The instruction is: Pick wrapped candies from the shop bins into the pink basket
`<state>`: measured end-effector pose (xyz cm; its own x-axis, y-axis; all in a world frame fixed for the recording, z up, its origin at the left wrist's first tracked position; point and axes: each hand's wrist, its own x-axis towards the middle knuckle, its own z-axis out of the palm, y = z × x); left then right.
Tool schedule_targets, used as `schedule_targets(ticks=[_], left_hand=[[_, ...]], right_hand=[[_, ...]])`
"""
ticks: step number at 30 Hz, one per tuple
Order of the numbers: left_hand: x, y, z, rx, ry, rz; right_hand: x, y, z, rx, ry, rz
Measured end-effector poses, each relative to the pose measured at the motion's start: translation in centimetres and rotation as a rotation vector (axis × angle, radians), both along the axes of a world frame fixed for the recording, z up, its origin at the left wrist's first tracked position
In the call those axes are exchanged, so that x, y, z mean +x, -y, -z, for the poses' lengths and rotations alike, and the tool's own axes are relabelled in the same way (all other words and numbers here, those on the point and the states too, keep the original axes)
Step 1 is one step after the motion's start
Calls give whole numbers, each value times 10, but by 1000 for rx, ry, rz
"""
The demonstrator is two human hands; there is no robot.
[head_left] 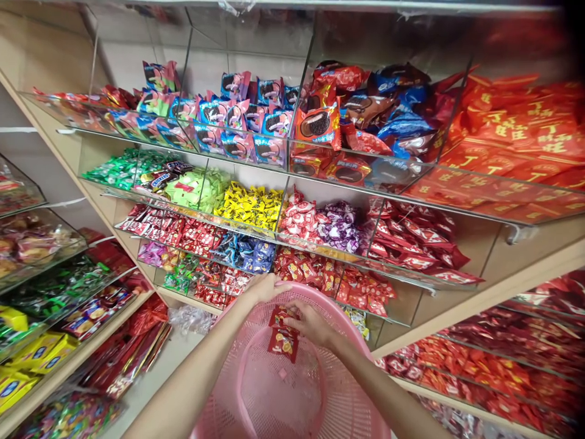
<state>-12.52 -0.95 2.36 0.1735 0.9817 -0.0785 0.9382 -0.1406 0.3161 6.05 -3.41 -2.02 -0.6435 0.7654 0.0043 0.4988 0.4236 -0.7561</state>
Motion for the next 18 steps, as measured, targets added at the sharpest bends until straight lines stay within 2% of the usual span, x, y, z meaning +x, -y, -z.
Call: schedule_targets(ticks=[4, 8, 11, 14, 18], left_hand=[[-2, 0, -1, 7, 6, 3], [-3, 0, -2, 6, 9, 8], [1, -2, 0, -3, 10, 20], [6, -5, 2, -12, 9, 29], [9, -6, 0, -14, 6, 30]], right_hand=[[0, 7, -12, 52, -25, 27], [4, 27, -24, 145, 72, -50], [5, 43, -17, 192, 241, -140], [3, 51, -4, 281, 407, -169], [10, 41, -4, 309, 386, -118]])
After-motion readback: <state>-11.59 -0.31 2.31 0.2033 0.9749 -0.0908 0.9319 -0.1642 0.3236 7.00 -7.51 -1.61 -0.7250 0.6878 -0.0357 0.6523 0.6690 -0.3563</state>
